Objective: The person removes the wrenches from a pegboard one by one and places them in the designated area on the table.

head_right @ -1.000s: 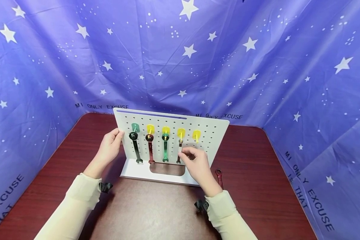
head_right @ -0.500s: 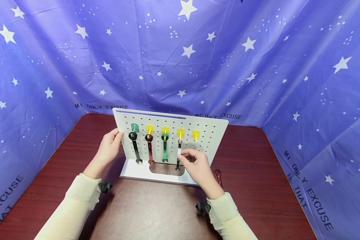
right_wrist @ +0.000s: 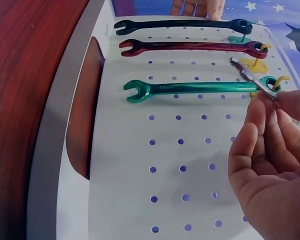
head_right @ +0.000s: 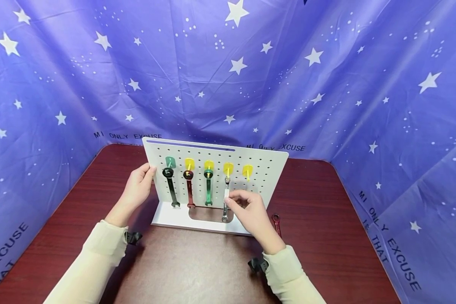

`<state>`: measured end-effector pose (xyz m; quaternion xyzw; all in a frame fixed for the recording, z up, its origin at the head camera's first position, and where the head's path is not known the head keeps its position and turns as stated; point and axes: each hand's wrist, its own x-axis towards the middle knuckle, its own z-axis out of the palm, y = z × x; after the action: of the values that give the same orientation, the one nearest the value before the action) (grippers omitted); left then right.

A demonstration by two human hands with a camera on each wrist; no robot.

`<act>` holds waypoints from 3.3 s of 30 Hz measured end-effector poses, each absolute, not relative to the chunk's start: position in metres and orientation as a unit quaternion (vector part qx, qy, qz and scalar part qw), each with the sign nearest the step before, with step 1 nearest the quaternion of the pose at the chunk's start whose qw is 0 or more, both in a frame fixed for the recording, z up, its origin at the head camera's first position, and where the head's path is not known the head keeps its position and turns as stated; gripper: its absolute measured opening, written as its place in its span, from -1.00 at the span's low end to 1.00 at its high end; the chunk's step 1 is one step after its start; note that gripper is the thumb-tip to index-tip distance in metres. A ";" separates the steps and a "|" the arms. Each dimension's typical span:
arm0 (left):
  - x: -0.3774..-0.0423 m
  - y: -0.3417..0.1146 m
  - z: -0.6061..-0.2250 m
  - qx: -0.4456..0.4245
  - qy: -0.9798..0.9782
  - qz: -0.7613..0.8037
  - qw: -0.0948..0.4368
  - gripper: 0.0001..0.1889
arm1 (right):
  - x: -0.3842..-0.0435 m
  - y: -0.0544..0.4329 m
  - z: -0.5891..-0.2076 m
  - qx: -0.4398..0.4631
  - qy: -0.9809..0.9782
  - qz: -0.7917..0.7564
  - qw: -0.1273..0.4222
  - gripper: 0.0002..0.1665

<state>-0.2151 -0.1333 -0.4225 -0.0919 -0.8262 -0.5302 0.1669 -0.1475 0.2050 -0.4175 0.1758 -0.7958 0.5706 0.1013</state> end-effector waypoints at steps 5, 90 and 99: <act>-0.215 -0.134 -0.423 -0.091 -0.826 -0.532 0.163 -0.78 | -0.146 0.206 -0.417 0.187 -0.787 0.582 0.085 -0.91; -0.216 -0.135 -0.424 -0.094 -0.823 -0.534 0.166 -0.77 | -0.126 0.242 -0.421 0.146 -0.790 0.594 0.044 -0.88; -0.215 -0.134 -0.424 -0.092 -0.825 -0.532 0.166 -0.76 | -0.124 0.250 -0.425 0.122 -0.805 0.579 0.039 -0.80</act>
<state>-0.2155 -0.1345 -0.4236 -0.0924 -0.8250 -0.5321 0.1664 -0.1236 0.2501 -0.4247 0.1223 -0.8050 0.5793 0.0385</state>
